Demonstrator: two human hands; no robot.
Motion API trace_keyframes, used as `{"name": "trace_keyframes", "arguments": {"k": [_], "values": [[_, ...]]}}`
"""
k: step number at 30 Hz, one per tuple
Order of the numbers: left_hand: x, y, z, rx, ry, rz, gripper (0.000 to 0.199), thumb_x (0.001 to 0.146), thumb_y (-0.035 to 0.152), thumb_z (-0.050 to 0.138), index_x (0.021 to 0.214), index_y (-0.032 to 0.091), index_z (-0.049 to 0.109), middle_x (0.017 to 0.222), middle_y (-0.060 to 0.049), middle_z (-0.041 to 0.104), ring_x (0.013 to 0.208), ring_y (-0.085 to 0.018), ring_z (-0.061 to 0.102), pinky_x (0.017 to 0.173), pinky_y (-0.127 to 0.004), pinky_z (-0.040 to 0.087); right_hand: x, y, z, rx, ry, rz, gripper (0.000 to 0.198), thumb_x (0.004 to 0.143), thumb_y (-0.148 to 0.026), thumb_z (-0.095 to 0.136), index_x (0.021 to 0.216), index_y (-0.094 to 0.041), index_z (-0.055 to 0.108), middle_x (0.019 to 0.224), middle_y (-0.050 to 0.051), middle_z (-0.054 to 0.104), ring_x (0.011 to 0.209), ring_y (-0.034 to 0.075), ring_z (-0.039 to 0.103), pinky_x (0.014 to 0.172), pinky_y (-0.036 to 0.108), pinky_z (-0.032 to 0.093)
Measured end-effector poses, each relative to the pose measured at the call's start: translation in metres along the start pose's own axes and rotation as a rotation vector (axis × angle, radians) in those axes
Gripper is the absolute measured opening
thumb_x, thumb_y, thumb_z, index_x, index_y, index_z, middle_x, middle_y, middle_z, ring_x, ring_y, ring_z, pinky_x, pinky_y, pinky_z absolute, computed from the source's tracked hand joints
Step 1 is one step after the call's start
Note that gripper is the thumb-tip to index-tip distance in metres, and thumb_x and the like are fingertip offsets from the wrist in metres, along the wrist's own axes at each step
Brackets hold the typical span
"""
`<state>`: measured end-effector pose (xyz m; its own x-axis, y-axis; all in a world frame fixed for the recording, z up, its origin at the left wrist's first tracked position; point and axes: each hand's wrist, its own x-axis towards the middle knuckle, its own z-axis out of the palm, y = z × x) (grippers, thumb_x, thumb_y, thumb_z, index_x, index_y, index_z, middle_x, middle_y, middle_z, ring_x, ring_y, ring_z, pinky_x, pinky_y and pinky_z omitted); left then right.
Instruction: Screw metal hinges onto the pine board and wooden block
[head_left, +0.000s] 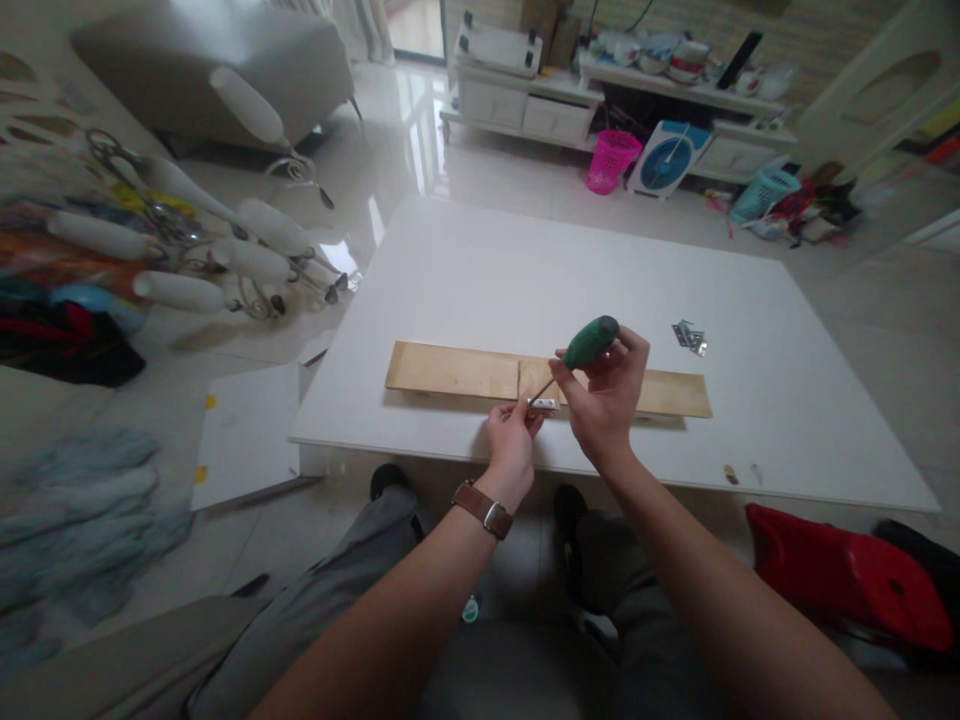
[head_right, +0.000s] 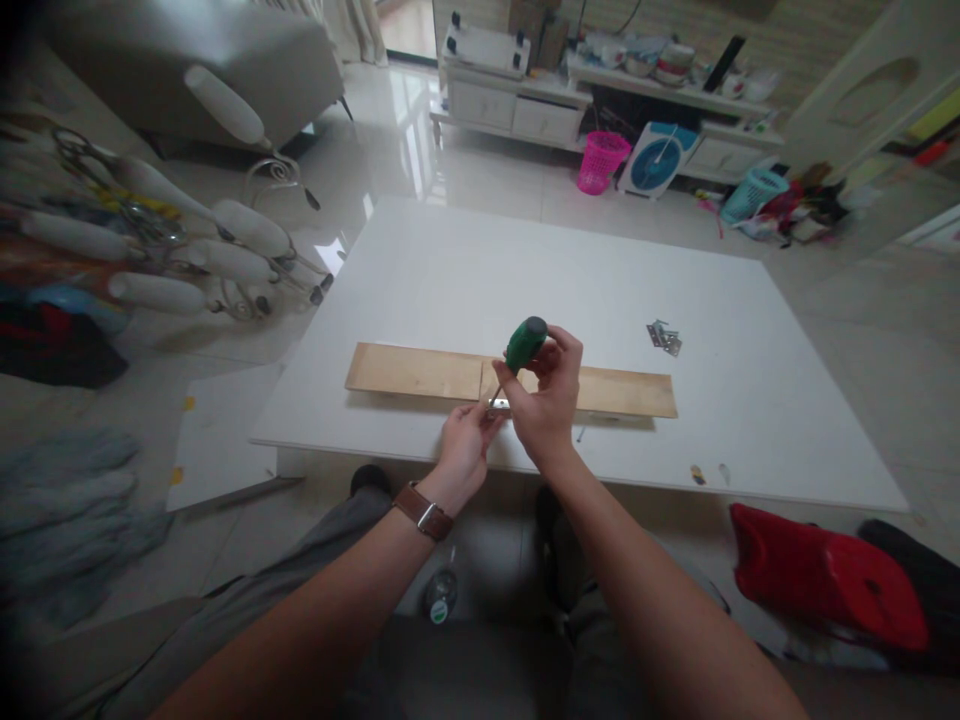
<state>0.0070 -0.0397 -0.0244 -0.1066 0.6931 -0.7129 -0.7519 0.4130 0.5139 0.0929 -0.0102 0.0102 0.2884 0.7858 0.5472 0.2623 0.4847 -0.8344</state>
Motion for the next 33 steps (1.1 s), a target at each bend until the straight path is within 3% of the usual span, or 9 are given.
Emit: {"name": "trace_keyframes", "arguments": {"k": [7, 16, 23, 30, 33], "values": [[0.0007, -0.0011, -0.0018, 0.008, -0.017, 0.009, 0.019, 0.1, 0.009, 0.068, 0.085, 0.016, 0.058, 0.08, -0.004, 0.071, 0.074, -0.012, 0.07, 0.088, -0.029, 0.061, -0.0037, -0.002, -0.0016, 0.032, -0.052, 0.021, 0.053, 0.092, -0.031, 0.077, 0.136, -0.034, 0.047, 0.115, 0.003, 0.073, 0.103, 0.022, 0.078, 0.092, 0.044, 0.065], [-0.0011, 0.0003, 0.0004, -0.002, -0.002, -0.002, 0.02, 0.099, 0.009, 0.07, 0.084, 0.017, 0.058, 0.078, -0.002, 0.07, 0.073, -0.011, 0.069, 0.09, -0.029, 0.06, -0.0008, 0.0004, -0.0005, 0.008, -0.019, 0.001, 0.06, 0.087, -0.031, 0.084, 0.134, -0.037, 0.047, 0.107, -0.002, 0.065, 0.091, 0.018, 0.075, 0.085, 0.038, 0.066], [-0.0021, 0.0007, 0.0013, 0.011, 0.006, -0.003, 0.018, 0.1, 0.009, 0.068, 0.086, 0.016, 0.058, 0.079, -0.003, 0.071, 0.073, -0.011, 0.069, 0.088, -0.029, 0.061, -0.0034, -0.001, -0.0042, 0.049, -0.084, 0.037, 0.048, 0.097, -0.033, 0.07, 0.137, -0.034, 0.045, 0.116, 0.004, 0.074, 0.108, 0.024, 0.078, 0.093, 0.046, 0.064], [-0.0037, 0.0025, 0.0028, -0.006, 0.01, -0.007, 0.021, 0.099, 0.007, 0.067, 0.084, 0.017, 0.057, 0.076, -0.003, 0.069, 0.071, -0.012, 0.069, 0.088, -0.03, 0.06, 0.001, 0.0001, -0.002, -0.01, -0.002, -0.013, 0.059, 0.085, -0.03, 0.084, 0.133, -0.037, 0.049, 0.108, -0.002, 0.065, 0.092, 0.017, 0.071, 0.079, 0.034, 0.062], [-0.0036, 0.0021, 0.0018, -0.012, -0.001, -0.004, 0.021, 0.099, 0.008, 0.069, 0.084, 0.017, 0.057, 0.077, -0.003, 0.07, 0.073, -0.012, 0.07, 0.089, -0.031, 0.06, 0.0, -0.0008, -0.0026, -0.006, -0.016, -0.009, 0.058, 0.087, -0.03, 0.082, 0.134, -0.037, 0.049, 0.103, -0.002, 0.064, 0.092, 0.018, 0.071, 0.081, 0.036, 0.063]]}}
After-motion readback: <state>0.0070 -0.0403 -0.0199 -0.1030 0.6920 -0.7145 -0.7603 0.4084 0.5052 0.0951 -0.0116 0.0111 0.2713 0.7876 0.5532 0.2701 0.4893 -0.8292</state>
